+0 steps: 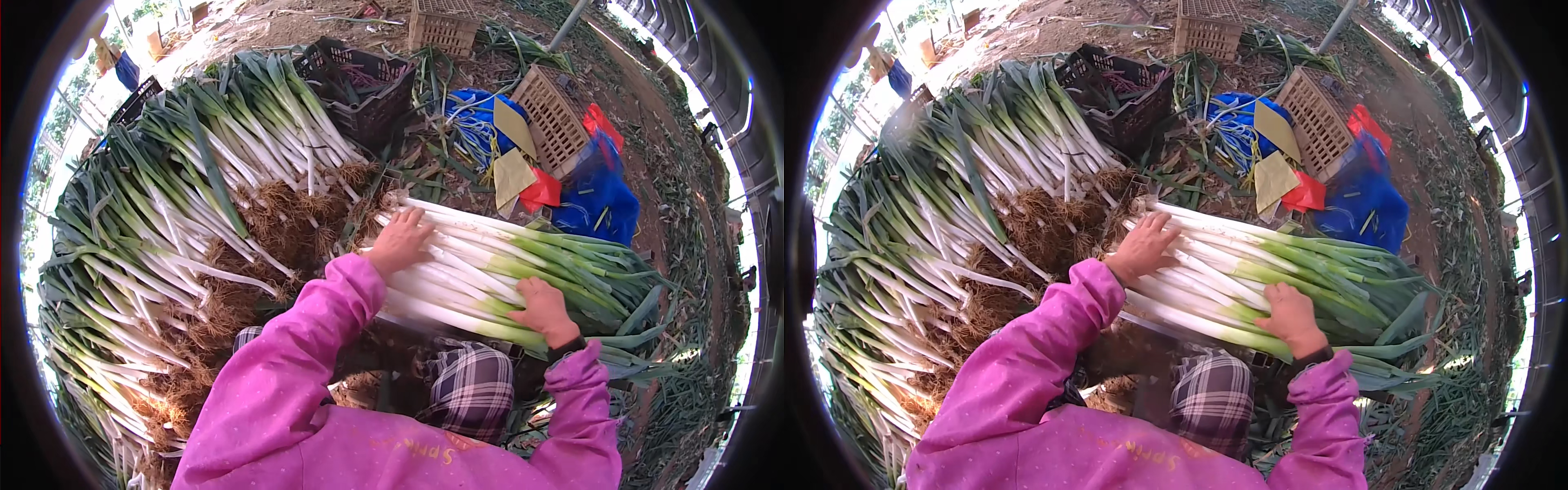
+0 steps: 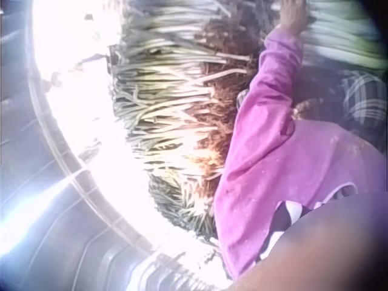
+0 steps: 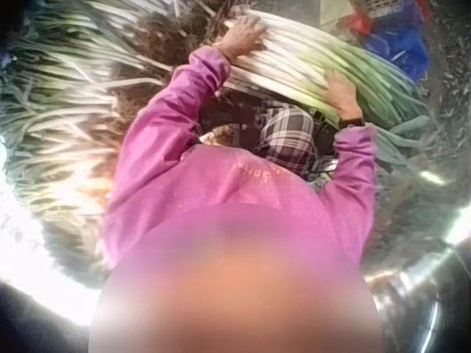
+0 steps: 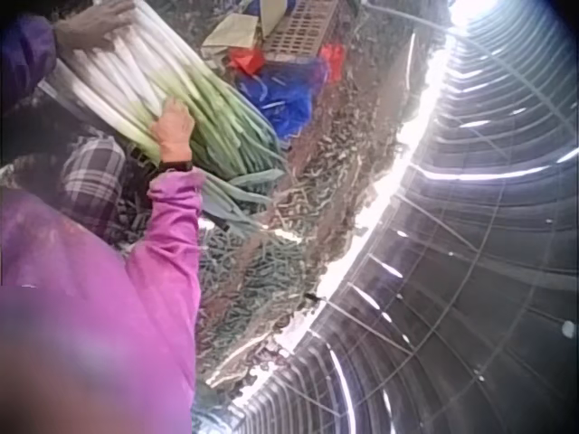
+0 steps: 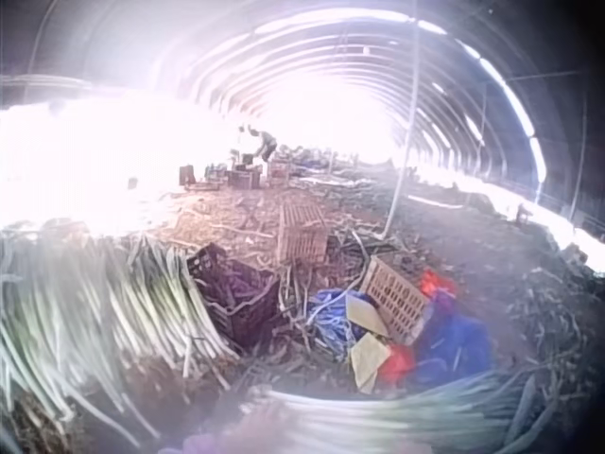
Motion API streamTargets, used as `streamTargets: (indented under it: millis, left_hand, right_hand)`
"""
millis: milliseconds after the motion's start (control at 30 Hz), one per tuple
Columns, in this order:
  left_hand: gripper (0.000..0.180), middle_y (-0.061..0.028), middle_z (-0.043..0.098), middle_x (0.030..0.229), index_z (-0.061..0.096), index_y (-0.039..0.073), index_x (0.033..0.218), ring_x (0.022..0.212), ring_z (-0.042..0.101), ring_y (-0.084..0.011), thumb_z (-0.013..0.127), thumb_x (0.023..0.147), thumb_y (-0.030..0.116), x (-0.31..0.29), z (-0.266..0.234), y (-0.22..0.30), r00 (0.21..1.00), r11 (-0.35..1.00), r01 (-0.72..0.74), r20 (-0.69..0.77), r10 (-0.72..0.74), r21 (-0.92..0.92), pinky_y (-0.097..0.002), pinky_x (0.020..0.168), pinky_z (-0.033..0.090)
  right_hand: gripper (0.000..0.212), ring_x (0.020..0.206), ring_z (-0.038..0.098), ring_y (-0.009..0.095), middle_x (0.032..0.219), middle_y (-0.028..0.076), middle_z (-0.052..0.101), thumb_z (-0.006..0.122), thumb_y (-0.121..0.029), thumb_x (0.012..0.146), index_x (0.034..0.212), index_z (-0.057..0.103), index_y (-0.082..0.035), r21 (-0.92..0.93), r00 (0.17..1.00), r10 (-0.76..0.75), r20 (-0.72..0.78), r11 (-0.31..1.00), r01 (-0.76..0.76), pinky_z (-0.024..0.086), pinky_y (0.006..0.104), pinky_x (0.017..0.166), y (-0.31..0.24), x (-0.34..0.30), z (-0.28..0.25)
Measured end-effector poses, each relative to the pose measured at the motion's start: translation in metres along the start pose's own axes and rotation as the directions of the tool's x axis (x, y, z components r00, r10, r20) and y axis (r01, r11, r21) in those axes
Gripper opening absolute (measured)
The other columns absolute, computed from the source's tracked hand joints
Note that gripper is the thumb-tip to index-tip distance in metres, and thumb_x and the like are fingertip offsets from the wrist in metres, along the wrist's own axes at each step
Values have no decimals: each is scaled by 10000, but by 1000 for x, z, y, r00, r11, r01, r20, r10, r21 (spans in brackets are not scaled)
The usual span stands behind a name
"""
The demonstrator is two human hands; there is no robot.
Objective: The person gathers leeks from a pile, aligns them on a metal frame, and trims the green tops. The trimmed leeks are then moved to the side.
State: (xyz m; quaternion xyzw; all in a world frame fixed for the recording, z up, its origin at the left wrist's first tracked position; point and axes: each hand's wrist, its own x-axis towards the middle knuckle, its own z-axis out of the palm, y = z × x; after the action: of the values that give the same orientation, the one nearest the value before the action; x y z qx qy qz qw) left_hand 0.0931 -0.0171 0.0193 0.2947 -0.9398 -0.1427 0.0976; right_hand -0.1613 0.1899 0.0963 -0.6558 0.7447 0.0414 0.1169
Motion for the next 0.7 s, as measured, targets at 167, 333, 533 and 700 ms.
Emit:
streamTargets:
  millis: [167, 333, 533, 700]
  left_hand:
    - [321, -111, 589, 1010, 614, 81, 1047, 995, 568, -271, 650, 811, 296, -17, -8, 34, 996, 998, -70, -50, 70, 6, -383, 864, 465]
    - [181, -110, 647, 949, 640, 82, 960, 895, 625, -275, 590, 795, 138, -36, -3, 22, 956, 977, 192, 208, -207, 91, -421, 805, 497]
    - [217, -154, 670, 970, 681, 60, 922, 1027, 607, -311, 494, 819, 105, -29, 23, -43, 961, 982, 166, -207, -183, -95, -429, 842, 503]
    - [226, -158, 694, 950, 711, 61, 897, 908, 675, -293, 525, 799, 143, -28, 16, -46, 953, 977, 207, 215, -214, 56, -427, 785, 525]
  right_hand:
    - [544, 1005, 571, 307, 1015, 106, 571, 783, -363, 633, 1077, 568, -132, -225, 994, -40, 105, 972, 63, 491, 414, 822, -25, 12, -3]
    - [511, 1003, 572, 295, 1003, 104, 570, 750, -306, 659, 1109, 566, -149, -127, 992, -47, 120, 990, 62, 487, 418, 806, -12, 13, 2]
    - [396, 935, 586, 305, 940, 99, 564, 706, -253, 719, 1102, 624, -194, 24, 992, -121, 47, 993, 120, 481, 421, 781, 5, -2, -3]
    - [331, 886, 594, 294, 880, 90, 568, 680, -214, 742, 1071, 660, -200, 94, 989, -125, 80, 989, 117, 481, 422, 747, 26, -17, -3]
